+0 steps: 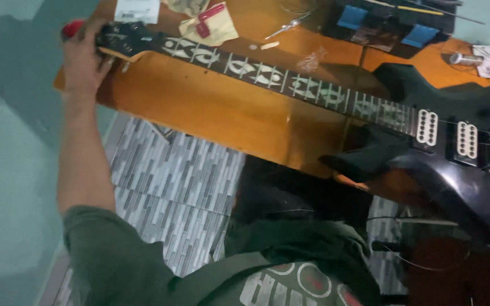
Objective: Removing strings from an electric guitar by loosening the tuning pegs with a screwdriver and pulling the strings through the bridge and headstock.
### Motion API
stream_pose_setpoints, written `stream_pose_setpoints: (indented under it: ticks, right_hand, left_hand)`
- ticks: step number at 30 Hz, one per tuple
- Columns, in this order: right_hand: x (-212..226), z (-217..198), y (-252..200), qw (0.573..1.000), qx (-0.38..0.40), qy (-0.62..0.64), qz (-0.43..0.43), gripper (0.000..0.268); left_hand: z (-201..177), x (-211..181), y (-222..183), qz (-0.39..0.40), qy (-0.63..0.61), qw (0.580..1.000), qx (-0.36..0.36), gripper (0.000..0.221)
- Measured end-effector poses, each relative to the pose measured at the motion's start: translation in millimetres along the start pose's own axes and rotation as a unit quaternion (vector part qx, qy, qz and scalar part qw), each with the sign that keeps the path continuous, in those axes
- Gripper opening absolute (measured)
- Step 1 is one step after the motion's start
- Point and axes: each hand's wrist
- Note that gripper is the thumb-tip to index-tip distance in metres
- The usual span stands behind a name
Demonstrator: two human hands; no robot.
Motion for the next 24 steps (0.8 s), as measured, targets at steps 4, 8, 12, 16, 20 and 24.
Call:
stream_pose_setpoints:
  ticks: [4, 8, 12, 16, 20, 24]
  right_hand:
    - [144.0, 22.4, 55.3, 0.98, -0.072, -0.043, -0.18, 0.077]
    - [213.6, 89.9, 111.0, 0.933, -0.129, -0.089, -0.325, 0.083]
    - [243.6, 133.4, 149.7, 0.985, 0.121, 0.033, -0.114, 0.087]
    - [229.5, 147.7, 141.0, 0.972, 0.098, 0.156, -0.146, 0.077]
    - [236.7, 131.0, 136.7, 0.956, 0.105, 0.208, -0.175, 0.071]
    - [255.8, 96.8, 129.8, 0.952, 0.102, 0.241, -0.157, 0.063]
  left_hand:
    - [25.3, 53.0, 10.0, 0.174, 0.125, 0.97, -0.116, 0.071]
    - [13.1, 22.5, -8.4, 0.063, 0.098, 0.989, -0.09, 0.106]
    - [22.9, 59.1, -25.0, -0.071, 0.083, 0.978, -0.175, 0.119]
    - [4.9, 50.6, -24.0, -0.1, -0.119, 0.978, -0.139, 0.082]
    - [17.7, 56.3, -25.2, -0.072, -0.12, 0.973, -0.183, 0.083]
    - [11.4, 34.0, -35.9, -0.082, -0.238, 0.957, -0.145, 0.104]
Point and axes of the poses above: each hand's wrist, its own y-axis towards the middle knuckle, its own z-axis out of the palm, x = y × z, and after that the axes turned 6 degrees about -z, right-handed
